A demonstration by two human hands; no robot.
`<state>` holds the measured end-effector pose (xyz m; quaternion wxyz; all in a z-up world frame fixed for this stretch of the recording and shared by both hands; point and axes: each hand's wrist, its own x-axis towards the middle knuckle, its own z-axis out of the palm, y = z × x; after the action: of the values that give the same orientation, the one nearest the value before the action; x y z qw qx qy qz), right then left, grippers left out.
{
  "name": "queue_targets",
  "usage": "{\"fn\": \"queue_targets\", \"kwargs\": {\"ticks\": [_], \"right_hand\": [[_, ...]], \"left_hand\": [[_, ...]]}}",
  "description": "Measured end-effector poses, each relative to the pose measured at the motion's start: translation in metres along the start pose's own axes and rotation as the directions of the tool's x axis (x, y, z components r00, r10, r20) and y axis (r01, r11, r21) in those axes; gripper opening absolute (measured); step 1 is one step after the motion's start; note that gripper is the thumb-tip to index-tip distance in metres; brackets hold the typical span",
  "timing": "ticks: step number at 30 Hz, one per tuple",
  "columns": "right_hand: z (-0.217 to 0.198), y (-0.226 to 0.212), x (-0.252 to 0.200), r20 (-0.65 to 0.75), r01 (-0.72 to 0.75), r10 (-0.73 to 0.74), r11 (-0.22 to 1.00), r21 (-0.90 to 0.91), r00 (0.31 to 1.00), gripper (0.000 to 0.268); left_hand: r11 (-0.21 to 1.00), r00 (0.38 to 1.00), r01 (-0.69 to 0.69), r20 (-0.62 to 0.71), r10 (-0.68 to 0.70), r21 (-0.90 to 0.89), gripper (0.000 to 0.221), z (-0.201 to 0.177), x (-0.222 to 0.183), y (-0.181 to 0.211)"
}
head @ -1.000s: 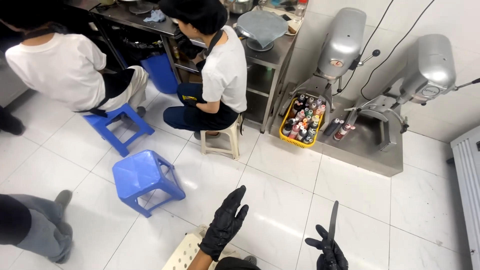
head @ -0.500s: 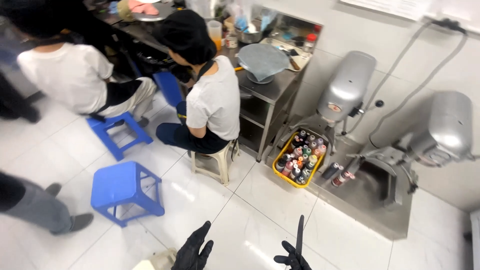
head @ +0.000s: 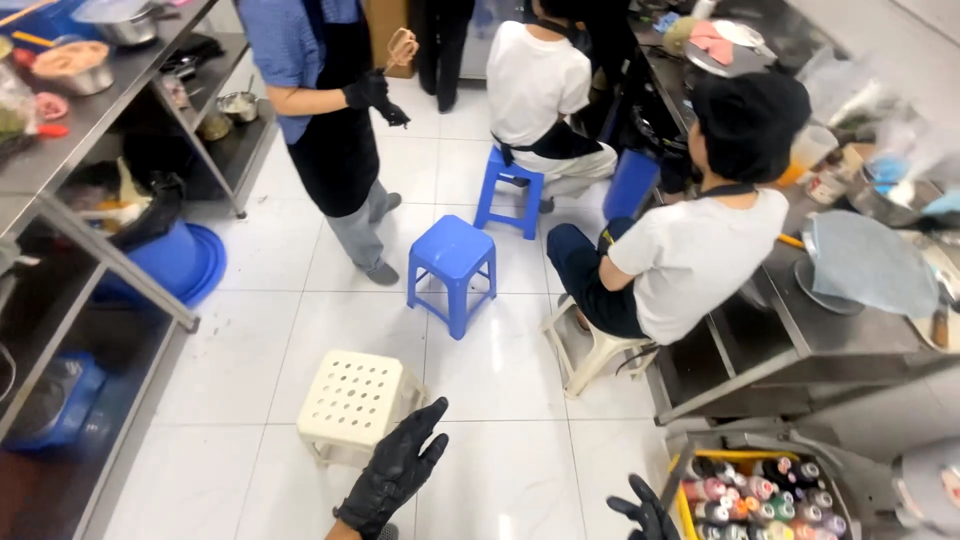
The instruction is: Decorating a tray of cupcakes with fresh fruit slices.
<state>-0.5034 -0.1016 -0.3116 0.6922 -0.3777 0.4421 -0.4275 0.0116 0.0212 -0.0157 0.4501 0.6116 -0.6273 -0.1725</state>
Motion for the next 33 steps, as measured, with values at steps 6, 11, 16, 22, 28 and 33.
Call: {"fn": "queue_targets", "kwargs": {"ticks": [6, 11, 16, 22, 28, 33], "right_hand": [[0.225, -0.100, -0.119, -0.317, 0.230, -0.241, 0.971, -0.073, 0.917, 0.041], [0.197, -0.121, -0.178, -0.438, 0.150, -0.089, 0.983, 0.108, 0.895, 0.042], [0.141, -0.144, -0.209, -0.647, 0.233, -0.160, 0.972, 0.029, 0.746, 0.043], [0.068, -0.141, -0.174, -0.606, 0.288, -0.184, 0.954, 0.078, 0.774, 0.043], [-0.045, -0.108, -0.086, -0.566, 0.552, -0.470, 0.833, -0.030, 0.678, 0.037], [-0.107, -0.134, -0.081, -0.747, 0.388, -0.242, 0.922, 0.023, 0.619, 0.041]], "left_hand": [[0.983, 0.964, 0.175, 0.195, -0.181, 0.049, 0.061, 0.038, -0.009, -0.010], [0.989, 0.921, 0.050, 0.389, 0.008, -0.137, 0.058, 0.094, 0.025, 0.074], [0.907, 0.856, -0.147, 0.409, 0.317, -0.396, 0.054, 0.170, 0.085, 0.126], [0.844, 0.741, 0.109, 0.609, 0.284, -0.525, 0.052, 0.284, 0.181, 0.142], [0.819, 0.700, 0.209, 0.667, 0.256, -0.535, 0.043, 0.376, 0.339, 0.193], [0.713, 0.722, 0.247, 0.615, 0.316, -0.656, 0.043, 0.511, 0.481, 0.224]]}}
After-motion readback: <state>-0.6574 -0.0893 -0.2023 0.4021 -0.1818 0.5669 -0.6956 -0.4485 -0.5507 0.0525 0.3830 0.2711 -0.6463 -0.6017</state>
